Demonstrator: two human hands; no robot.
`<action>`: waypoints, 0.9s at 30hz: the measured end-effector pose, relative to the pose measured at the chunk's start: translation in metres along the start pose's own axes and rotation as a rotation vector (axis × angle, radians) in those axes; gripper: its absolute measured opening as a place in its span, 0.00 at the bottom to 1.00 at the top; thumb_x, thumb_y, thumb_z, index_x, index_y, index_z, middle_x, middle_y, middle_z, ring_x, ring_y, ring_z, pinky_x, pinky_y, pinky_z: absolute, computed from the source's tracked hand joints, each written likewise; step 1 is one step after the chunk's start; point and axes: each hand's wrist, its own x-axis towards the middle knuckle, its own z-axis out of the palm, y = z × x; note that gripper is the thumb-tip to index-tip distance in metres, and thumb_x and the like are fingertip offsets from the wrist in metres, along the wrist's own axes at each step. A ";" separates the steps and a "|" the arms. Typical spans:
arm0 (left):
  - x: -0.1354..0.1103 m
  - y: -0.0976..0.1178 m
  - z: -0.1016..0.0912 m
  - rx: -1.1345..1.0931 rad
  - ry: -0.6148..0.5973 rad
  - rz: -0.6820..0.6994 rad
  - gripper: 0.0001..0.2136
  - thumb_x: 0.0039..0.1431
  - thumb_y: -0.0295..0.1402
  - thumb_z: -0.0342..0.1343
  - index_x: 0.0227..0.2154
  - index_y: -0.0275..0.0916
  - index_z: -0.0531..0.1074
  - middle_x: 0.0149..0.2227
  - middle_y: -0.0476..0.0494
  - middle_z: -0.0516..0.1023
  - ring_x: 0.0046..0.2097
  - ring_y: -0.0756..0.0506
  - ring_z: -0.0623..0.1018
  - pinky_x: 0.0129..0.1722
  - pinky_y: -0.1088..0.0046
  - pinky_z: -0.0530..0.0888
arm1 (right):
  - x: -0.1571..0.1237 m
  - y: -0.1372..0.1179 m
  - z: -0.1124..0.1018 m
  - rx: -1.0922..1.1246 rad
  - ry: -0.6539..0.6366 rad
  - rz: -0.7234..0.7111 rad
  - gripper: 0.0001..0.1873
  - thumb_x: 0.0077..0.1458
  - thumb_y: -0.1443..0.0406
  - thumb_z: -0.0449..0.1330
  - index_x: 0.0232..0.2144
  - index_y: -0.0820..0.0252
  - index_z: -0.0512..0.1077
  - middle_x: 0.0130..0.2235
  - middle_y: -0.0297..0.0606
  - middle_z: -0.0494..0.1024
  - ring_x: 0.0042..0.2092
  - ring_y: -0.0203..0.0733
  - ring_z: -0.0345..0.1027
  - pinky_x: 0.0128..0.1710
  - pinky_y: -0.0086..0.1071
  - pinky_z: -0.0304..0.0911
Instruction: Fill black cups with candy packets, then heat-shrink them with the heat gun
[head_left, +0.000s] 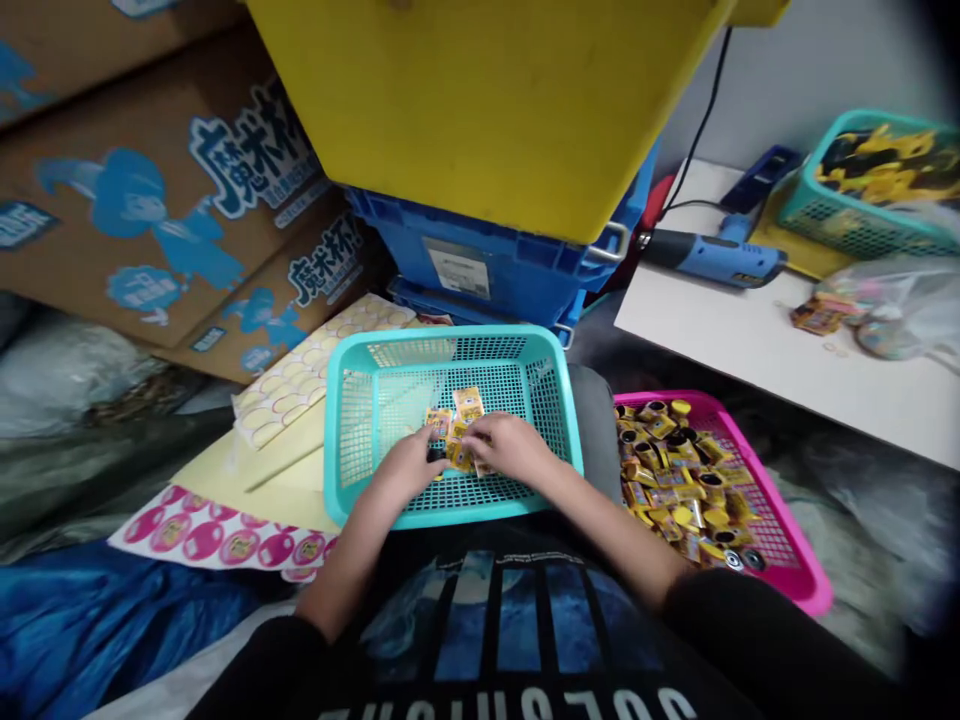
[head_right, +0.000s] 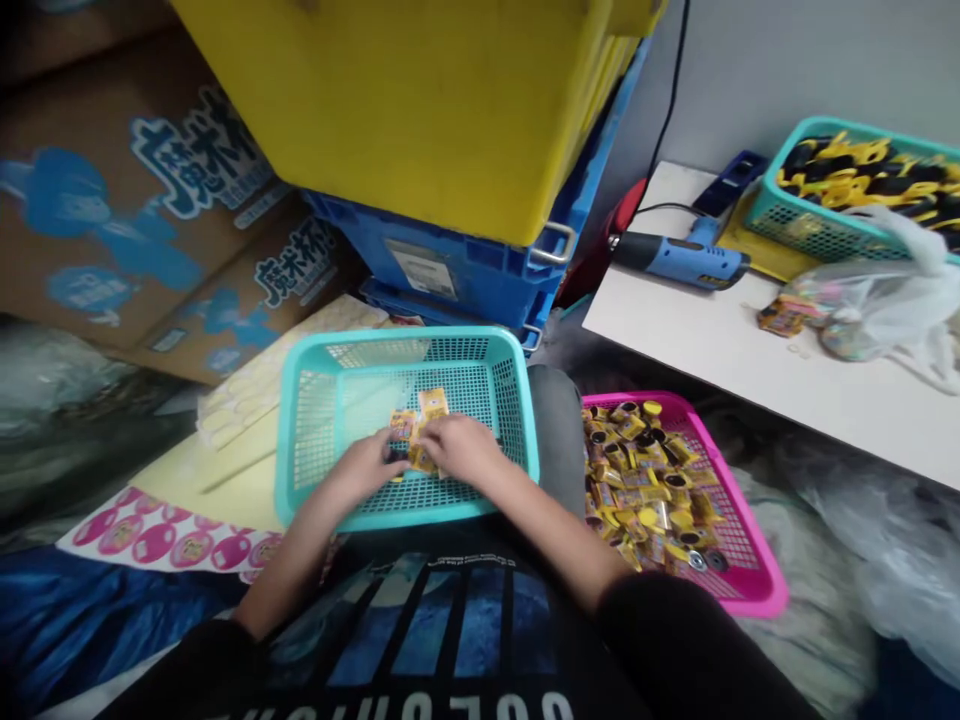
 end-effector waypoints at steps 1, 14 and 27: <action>0.000 0.000 0.003 0.000 0.005 0.006 0.13 0.50 0.33 0.60 0.40 0.38 0.72 0.33 0.43 0.78 0.36 0.42 0.77 0.36 0.70 0.69 | 0.014 -0.002 0.007 -0.024 -0.018 0.082 0.10 0.59 0.61 0.54 0.34 0.57 0.74 0.36 0.38 0.77 0.39 0.41 0.70 0.40 0.32 0.62; 0.004 -0.008 -0.016 -0.199 0.353 -0.022 0.11 0.59 0.39 0.49 0.32 0.40 0.75 0.35 0.41 0.81 0.37 0.43 0.78 0.37 0.70 0.69 | 0.068 0.040 0.013 -0.154 0.142 0.179 0.10 0.61 0.66 0.52 0.36 0.63 0.73 0.40 0.46 0.74 0.46 0.46 0.64 0.44 0.35 0.58; 0.003 -0.009 -0.030 -0.330 0.472 -0.018 0.10 0.56 0.37 0.51 0.32 0.39 0.76 0.36 0.41 0.81 0.37 0.42 0.79 0.40 0.66 0.72 | 0.076 0.009 0.039 0.062 -0.029 -0.102 0.05 0.57 0.67 0.60 0.31 0.64 0.71 0.35 0.40 0.74 0.42 0.41 0.64 0.48 0.36 0.57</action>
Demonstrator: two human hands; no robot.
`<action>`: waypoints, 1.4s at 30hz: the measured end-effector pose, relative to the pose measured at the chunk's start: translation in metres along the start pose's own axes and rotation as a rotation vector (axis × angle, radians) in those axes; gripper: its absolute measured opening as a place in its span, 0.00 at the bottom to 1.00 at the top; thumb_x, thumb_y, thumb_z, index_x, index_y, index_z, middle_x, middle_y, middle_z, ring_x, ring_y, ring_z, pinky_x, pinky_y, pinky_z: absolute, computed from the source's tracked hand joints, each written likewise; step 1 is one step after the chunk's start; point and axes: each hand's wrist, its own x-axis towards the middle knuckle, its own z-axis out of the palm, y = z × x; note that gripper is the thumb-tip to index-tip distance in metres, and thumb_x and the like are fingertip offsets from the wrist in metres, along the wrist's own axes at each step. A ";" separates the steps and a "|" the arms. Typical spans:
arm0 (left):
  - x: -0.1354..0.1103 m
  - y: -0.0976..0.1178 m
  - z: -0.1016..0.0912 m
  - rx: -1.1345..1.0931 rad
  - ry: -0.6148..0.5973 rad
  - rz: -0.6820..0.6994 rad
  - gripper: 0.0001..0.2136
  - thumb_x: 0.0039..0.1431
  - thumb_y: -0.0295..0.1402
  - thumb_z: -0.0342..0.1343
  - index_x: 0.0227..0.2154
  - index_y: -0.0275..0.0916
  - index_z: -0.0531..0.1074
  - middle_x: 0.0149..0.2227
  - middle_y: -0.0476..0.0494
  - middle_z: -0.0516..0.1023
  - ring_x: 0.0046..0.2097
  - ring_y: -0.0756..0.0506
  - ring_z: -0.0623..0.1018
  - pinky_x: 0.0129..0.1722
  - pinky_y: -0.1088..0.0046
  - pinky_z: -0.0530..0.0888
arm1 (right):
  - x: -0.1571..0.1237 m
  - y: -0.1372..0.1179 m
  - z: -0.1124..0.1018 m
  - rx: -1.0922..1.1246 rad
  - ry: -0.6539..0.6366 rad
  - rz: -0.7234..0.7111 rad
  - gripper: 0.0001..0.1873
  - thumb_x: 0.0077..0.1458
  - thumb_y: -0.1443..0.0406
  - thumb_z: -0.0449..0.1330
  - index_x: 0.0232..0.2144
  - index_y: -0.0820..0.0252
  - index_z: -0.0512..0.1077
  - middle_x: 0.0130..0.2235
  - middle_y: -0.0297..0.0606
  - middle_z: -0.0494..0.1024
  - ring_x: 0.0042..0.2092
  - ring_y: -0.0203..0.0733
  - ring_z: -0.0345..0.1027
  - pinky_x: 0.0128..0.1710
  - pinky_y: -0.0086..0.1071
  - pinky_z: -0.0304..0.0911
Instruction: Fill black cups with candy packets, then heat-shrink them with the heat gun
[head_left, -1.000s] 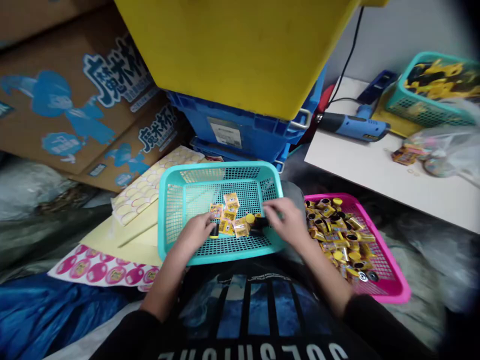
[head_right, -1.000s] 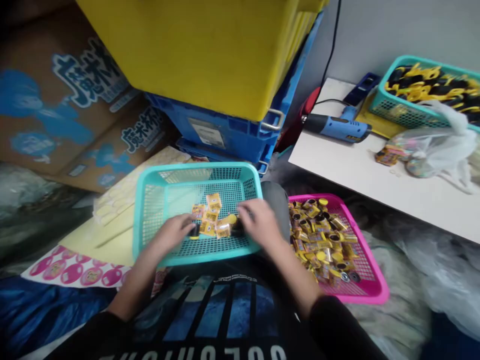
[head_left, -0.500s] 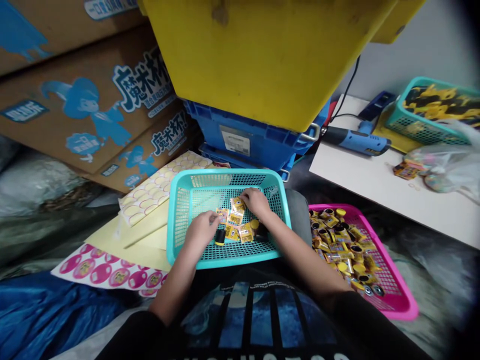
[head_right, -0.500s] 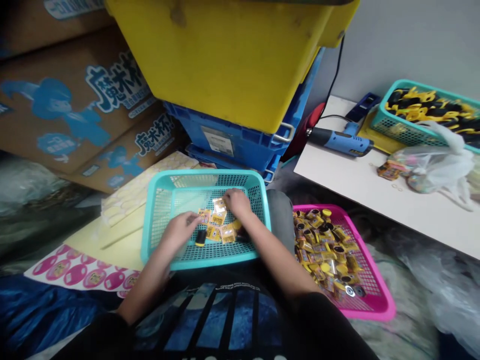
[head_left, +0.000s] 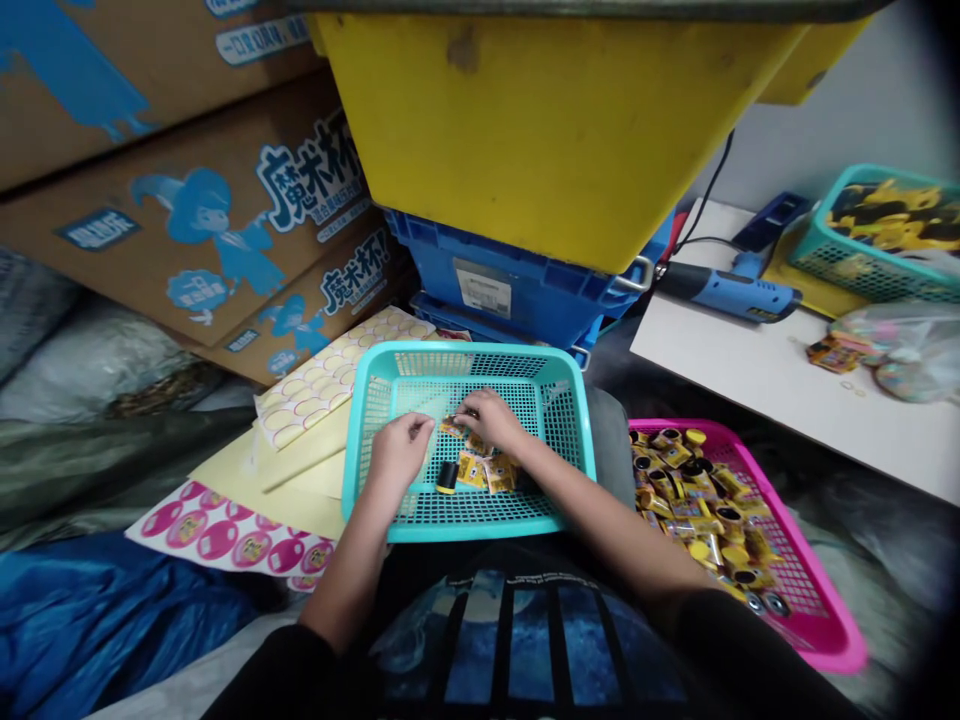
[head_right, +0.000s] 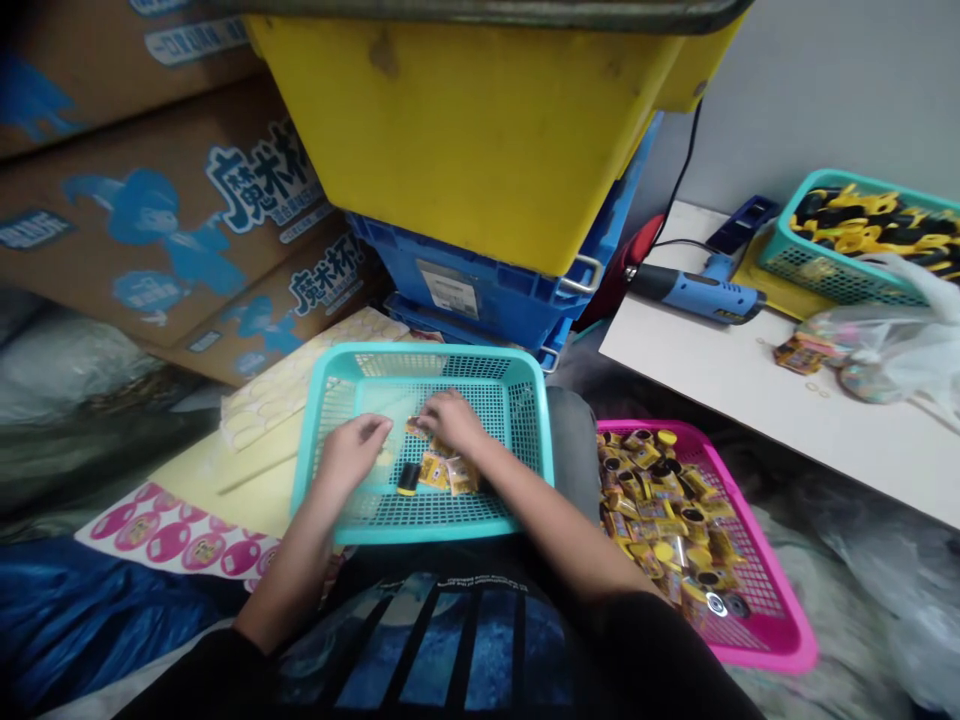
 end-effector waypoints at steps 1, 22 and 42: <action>0.000 0.001 -0.001 -0.039 0.003 0.002 0.10 0.55 0.37 0.53 0.34 0.39 0.76 0.38 0.41 0.81 0.39 0.43 0.79 0.41 0.67 0.73 | -0.001 -0.002 -0.007 0.035 -0.021 -0.003 0.04 0.56 0.67 0.60 0.33 0.64 0.71 0.34 0.37 0.74 0.40 0.38 0.65 0.45 0.34 0.59; 0.000 0.012 0.014 -0.937 0.044 -0.256 0.12 0.41 0.36 0.63 0.23 0.37 0.65 0.22 0.53 0.72 0.27 0.52 0.74 0.33 0.74 0.71 | -0.017 0.012 -0.040 0.308 -0.201 0.021 0.17 0.51 0.65 0.64 0.43 0.61 0.67 0.26 0.29 0.69 0.29 0.35 0.63 0.31 0.30 0.59; -0.013 0.005 -0.014 -0.718 0.079 -0.117 0.13 0.49 0.38 0.62 0.35 0.34 0.76 0.35 0.41 0.81 0.36 0.45 0.79 0.37 0.70 0.76 | -0.053 -0.028 -0.024 0.361 0.102 -0.038 0.17 0.50 0.60 0.65 0.40 0.58 0.67 0.43 0.41 0.71 0.44 0.44 0.63 0.46 0.40 0.60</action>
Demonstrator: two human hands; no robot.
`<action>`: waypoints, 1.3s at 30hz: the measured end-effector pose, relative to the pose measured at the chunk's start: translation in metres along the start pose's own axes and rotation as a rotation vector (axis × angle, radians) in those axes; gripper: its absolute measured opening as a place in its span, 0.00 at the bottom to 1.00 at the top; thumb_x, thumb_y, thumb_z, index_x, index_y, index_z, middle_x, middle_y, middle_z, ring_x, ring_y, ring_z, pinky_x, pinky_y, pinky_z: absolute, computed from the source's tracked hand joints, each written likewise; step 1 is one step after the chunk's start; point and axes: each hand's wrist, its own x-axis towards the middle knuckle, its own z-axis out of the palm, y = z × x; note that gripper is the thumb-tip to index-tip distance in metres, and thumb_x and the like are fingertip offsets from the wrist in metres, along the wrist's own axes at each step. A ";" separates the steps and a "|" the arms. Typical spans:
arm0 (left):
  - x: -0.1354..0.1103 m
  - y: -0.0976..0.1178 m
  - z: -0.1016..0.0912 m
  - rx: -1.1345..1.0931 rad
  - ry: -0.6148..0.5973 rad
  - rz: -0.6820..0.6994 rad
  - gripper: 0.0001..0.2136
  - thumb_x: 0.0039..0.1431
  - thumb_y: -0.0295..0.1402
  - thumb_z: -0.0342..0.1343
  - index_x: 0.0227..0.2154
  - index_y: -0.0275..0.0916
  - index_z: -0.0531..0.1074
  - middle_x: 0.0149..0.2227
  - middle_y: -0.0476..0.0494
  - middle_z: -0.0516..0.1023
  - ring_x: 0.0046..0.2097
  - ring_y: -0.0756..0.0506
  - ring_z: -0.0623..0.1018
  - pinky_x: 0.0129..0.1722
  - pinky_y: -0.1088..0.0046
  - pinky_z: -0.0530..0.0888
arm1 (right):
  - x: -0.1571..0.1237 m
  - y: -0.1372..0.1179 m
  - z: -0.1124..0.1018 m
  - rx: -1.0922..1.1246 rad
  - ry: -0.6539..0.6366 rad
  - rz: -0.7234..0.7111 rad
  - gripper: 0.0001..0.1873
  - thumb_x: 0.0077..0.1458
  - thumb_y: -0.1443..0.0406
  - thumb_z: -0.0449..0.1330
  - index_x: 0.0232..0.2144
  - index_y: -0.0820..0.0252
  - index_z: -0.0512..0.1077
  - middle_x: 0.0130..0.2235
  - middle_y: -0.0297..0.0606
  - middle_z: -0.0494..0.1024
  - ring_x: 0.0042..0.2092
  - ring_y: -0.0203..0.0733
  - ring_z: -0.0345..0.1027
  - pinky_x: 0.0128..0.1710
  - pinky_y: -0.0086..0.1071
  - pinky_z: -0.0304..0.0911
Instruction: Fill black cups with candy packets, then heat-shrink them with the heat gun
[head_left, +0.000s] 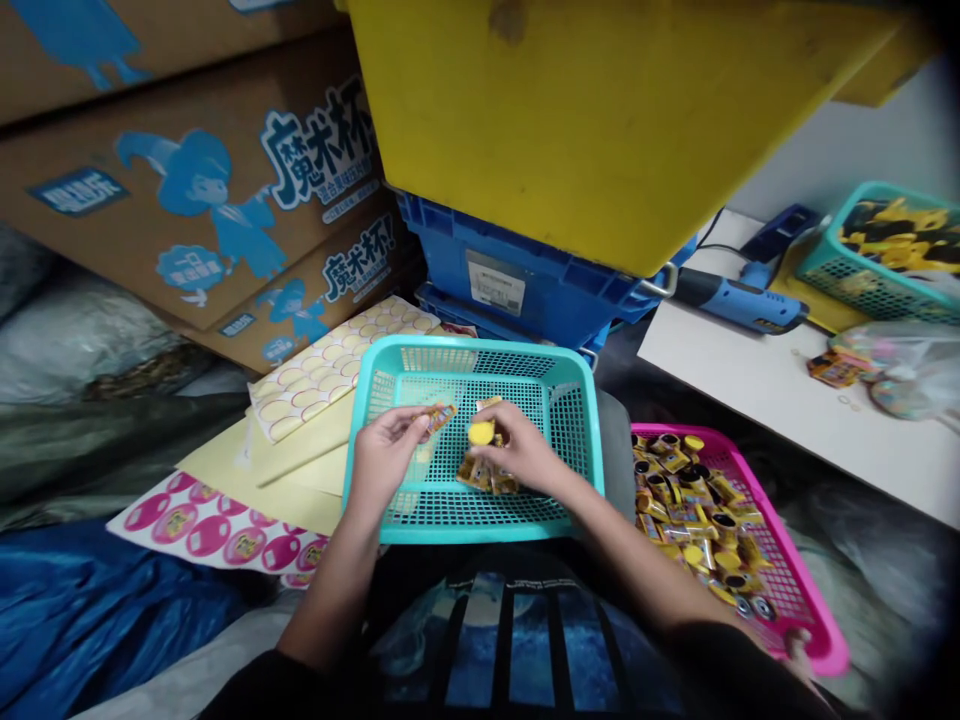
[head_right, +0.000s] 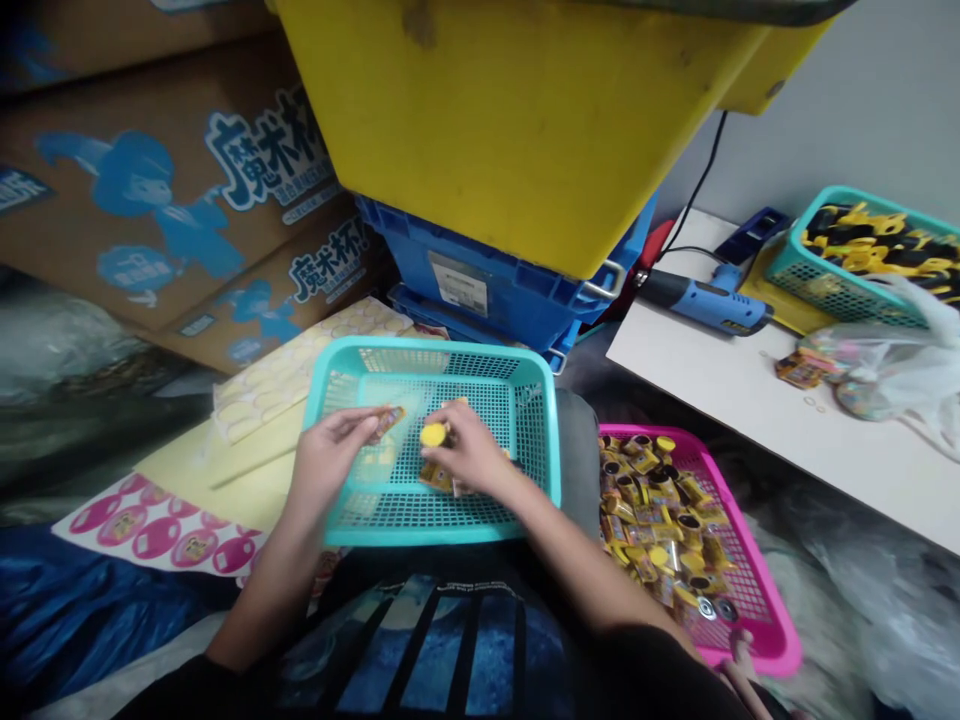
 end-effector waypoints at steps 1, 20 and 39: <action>-0.001 -0.001 0.000 0.004 -0.019 -0.007 0.13 0.49 0.38 0.62 0.36 0.34 0.76 0.33 0.42 0.81 0.35 0.46 0.79 0.36 0.70 0.75 | -0.002 -0.001 -0.010 0.160 0.067 0.093 0.16 0.52 0.59 0.63 0.41 0.57 0.66 0.43 0.40 0.70 0.43 0.42 0.64 0.44 0.39 0.62; -0.020 0.006 0.026 0.085 -0.050 0.165 0.21 0.51 0.34 0.60 0.49 0.38 0.71 0.25 0.50 0.78 0.30 0.50 0.78 0.35 0.74 0.76 | 0.007 -0.029 -0.010 0.435 0.024 0.329 0.17 0.49 0.51 0.62 0.29 0.59 0.73 0.35 0.38 0.73 0.39 0.40 0.66 0.42 0.35 0.60; -0.013 0.000 0.021 -0.019 -0.096 0.040 0.12 0.50 0.40 0.62 0.33 0.38 0.81 0.32 0.43 0.83 0.27 0.47 0.80 0.32 0.70 0.78 | -0.009 -0.045 -0.048 1.086 0.149 0.355 0.13 0.46 0.64 0.65 0.37 0.57 0.71 0.39 0.34 0.70 0.37 0.33 0.67 0.35 0.26 0.68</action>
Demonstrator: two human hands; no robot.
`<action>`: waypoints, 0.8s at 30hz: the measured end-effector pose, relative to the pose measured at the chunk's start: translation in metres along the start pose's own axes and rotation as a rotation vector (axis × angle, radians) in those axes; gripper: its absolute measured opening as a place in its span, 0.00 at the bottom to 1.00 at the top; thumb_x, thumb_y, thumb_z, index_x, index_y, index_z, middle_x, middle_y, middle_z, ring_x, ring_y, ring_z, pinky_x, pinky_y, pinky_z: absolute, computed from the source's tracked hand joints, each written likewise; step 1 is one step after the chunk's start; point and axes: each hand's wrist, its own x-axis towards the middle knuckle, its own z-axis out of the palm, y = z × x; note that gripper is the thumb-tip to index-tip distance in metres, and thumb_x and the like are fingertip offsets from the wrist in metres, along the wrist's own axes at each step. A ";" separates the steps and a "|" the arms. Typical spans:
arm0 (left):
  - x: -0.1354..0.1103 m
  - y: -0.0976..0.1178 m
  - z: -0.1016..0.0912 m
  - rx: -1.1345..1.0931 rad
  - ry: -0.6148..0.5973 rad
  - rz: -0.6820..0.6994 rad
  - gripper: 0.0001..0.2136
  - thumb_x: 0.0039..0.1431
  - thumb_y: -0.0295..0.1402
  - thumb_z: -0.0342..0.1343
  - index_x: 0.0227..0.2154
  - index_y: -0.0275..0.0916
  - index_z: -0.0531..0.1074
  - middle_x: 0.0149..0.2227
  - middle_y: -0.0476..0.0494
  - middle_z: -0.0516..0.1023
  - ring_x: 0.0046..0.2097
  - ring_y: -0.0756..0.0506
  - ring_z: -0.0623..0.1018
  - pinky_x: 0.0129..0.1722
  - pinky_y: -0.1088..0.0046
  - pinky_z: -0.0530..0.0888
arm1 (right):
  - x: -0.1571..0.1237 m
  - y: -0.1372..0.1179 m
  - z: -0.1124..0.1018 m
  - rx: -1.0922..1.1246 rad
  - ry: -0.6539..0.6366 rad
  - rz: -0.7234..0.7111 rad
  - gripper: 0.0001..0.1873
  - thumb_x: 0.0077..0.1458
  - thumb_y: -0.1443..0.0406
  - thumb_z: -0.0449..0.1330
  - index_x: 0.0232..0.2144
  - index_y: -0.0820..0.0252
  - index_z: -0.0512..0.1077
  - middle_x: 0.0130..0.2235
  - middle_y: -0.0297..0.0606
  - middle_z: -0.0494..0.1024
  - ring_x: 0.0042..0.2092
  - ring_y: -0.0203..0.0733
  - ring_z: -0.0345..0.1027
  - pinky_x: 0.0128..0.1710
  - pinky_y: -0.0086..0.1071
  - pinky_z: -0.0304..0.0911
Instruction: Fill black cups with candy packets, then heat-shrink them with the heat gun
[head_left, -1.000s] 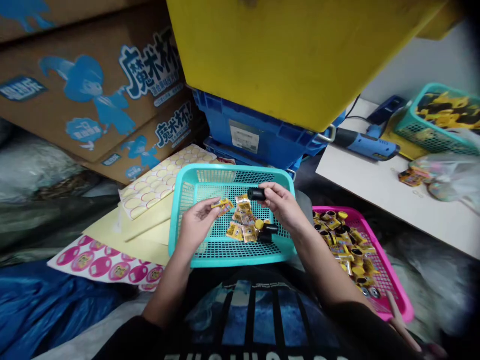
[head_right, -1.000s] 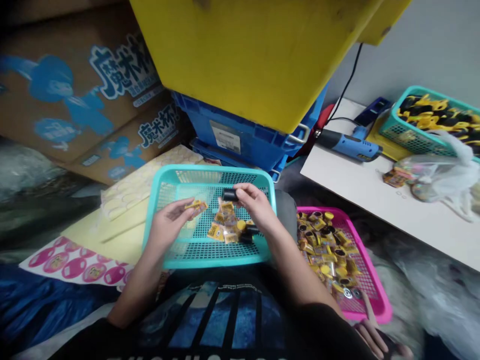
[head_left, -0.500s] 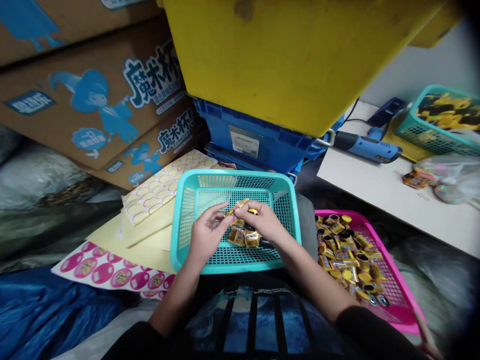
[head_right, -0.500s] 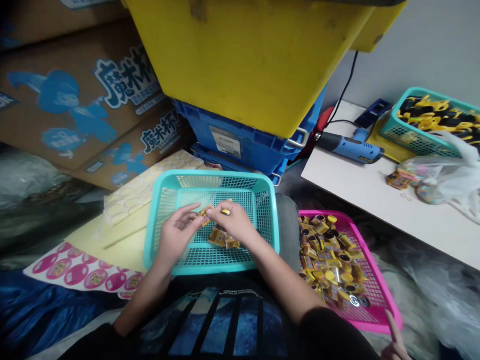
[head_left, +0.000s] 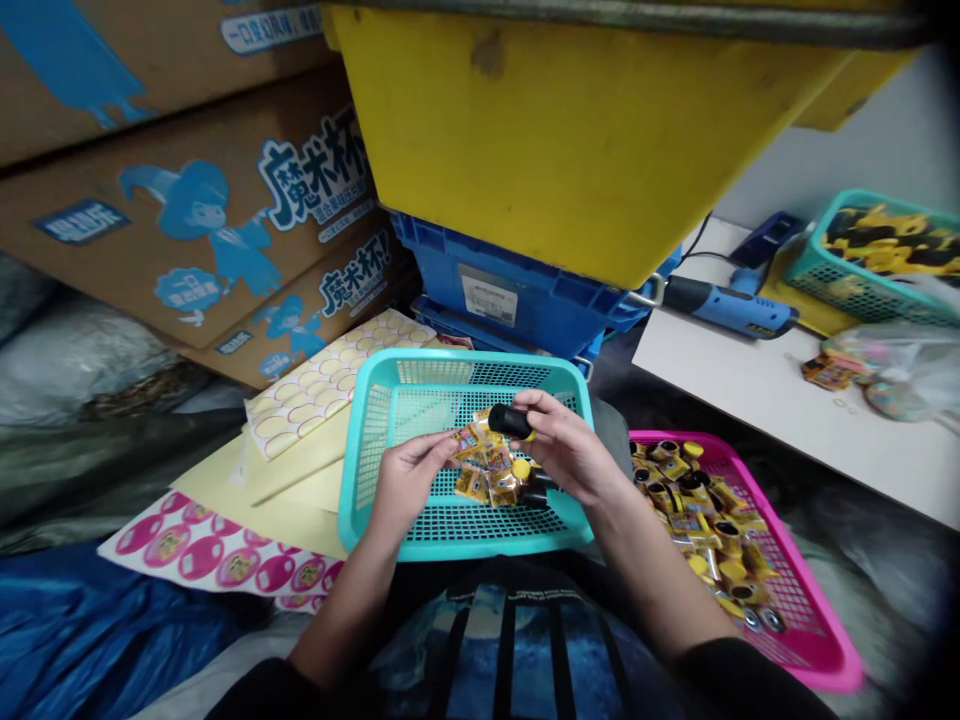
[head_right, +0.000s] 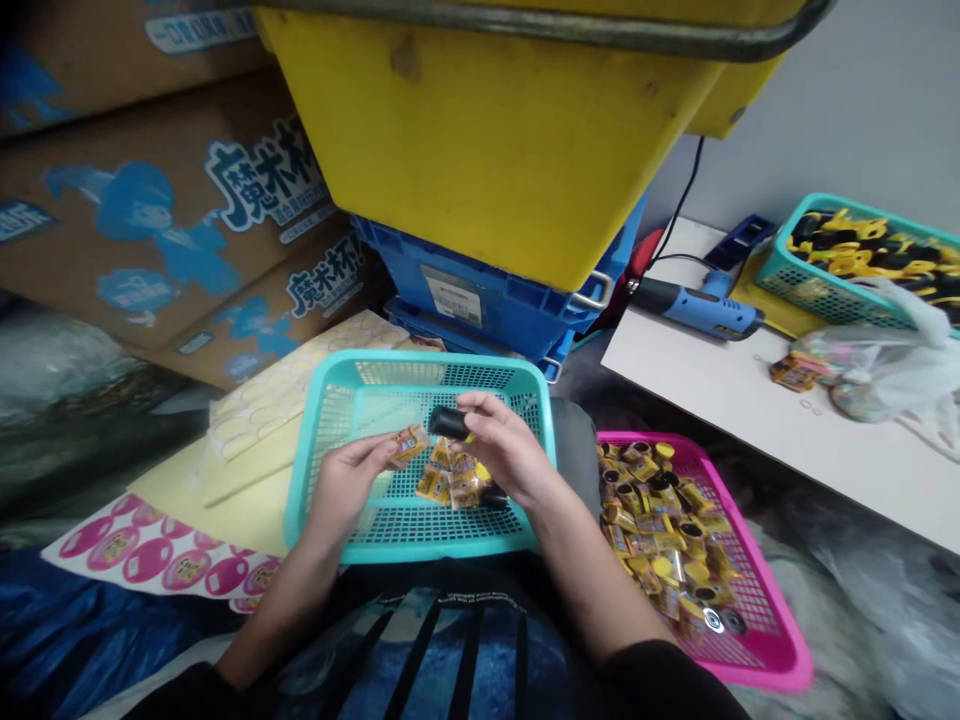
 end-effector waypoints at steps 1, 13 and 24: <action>0.000 -0.001 0.001 -0.017 0.009 -0.006 0.13 0.49 0.41 0.62 0.34 0.37 0.80 0.32 0.43 0.83 0.27 0.47 0.80 0.31 0.70 0.78 | 0.000 -0.001 0.000 -0.053 -0.008 -0.021 0.15 0.47 0.63 0.66 0.39 0.56 0.71 0.39 0.34 0.70 0.38 0.33 0.67 0.36 0.27 0.68; 0.000 0.004 -0.001 0.049 -0.106 0.047 0.12 0.50 0.39 0.62 0.35 0.39 0.80 0.37 0.42 0.83 0.37 0.44 0.81 0.39 0.67 0.79 | 0.007 0.006 -0.018 -0.412 -0.131 -0.105 0.23 0.44 0.63 0.69 0.43 0.56 0.66 0.39 0.35 0.74 0.38 0.33 0.69 0.41 0.31 0.66; -0.008 0.017 0.014 -0.177 -0.190 -0.067 0.14 0.40 0.32 0.68 0.34 0.38 0.78 0.36 0.43 0.82 0.37 0.44 0.80 0.37 0.67 0.78 | 0.000 0.040 0.001 -0.249 -0.159 -0.146 0.21 0.51 0.56 0.65 0.45 0.53 0.68 0.49 0.40 0.70 0.49 0.41 0.66 0.49 0.37 0.63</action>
